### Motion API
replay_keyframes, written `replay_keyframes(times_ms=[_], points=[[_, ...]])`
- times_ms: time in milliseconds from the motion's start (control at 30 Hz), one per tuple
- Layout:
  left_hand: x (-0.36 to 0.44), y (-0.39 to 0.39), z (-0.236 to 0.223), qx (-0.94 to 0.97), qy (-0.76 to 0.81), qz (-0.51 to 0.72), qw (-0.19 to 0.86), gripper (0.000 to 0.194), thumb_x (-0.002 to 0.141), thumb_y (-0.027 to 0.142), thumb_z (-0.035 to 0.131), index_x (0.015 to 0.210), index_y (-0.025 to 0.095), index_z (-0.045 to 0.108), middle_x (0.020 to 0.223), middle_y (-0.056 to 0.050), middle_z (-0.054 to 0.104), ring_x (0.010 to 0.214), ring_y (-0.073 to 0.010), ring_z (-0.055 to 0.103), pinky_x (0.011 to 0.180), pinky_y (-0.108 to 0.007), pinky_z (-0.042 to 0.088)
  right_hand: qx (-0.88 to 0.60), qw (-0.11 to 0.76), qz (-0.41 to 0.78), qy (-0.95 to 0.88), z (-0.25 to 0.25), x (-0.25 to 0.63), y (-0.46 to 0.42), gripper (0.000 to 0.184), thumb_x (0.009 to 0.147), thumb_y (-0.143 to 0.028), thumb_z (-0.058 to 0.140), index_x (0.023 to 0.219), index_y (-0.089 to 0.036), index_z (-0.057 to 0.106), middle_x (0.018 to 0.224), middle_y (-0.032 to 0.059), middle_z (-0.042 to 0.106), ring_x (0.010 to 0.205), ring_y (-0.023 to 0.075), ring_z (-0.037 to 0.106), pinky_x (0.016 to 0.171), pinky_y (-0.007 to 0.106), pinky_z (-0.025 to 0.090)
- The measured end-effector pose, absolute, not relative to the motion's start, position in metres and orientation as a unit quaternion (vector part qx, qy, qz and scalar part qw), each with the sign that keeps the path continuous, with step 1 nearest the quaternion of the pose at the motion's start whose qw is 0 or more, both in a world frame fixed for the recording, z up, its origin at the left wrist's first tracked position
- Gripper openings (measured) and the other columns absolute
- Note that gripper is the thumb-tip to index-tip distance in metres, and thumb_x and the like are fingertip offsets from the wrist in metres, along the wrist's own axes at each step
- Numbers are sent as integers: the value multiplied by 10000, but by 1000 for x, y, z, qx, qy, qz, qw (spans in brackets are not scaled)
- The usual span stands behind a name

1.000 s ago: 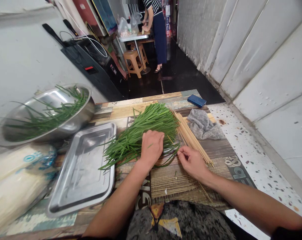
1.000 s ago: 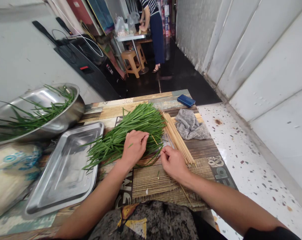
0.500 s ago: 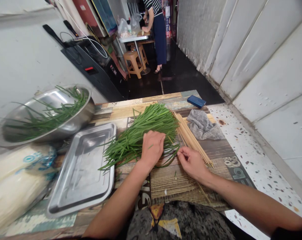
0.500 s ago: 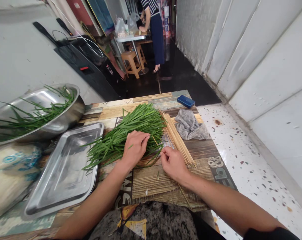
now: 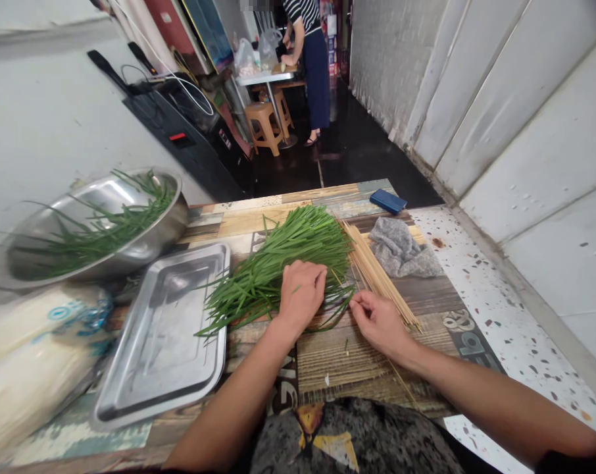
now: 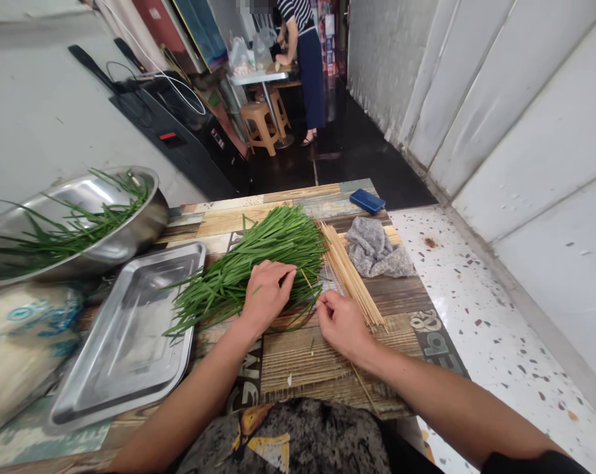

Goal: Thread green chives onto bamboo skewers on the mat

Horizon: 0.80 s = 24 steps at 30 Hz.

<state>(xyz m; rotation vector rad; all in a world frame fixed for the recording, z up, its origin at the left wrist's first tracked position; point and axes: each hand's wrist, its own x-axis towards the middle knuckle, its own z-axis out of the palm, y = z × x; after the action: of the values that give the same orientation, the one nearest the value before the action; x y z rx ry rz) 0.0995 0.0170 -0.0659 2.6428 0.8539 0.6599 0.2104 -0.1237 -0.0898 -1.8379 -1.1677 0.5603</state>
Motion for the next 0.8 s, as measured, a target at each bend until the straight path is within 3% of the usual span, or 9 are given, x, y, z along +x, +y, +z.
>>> replay_keyframes(times_ms=[233,800], points=[[101,17,-68,900,336,237,147,215,863,243,514,782,200,708,834,-39,718,798,-194,587,824,-356,413,-729,441,221,-475,-86,209,-125,197,833,-266,442,672,-188,526,510,-39,463,456,96,416,472,222,290],[102,17,-71,893,326,261,165,178,845,233,539,845,183,710,843,-37,722,796,-187,590,826,-356,431,-730,441,217,-475,-89,209,-125,192,835,-254,440,676,-191,527,509,-40,463,460,101,425,480,224,299]])
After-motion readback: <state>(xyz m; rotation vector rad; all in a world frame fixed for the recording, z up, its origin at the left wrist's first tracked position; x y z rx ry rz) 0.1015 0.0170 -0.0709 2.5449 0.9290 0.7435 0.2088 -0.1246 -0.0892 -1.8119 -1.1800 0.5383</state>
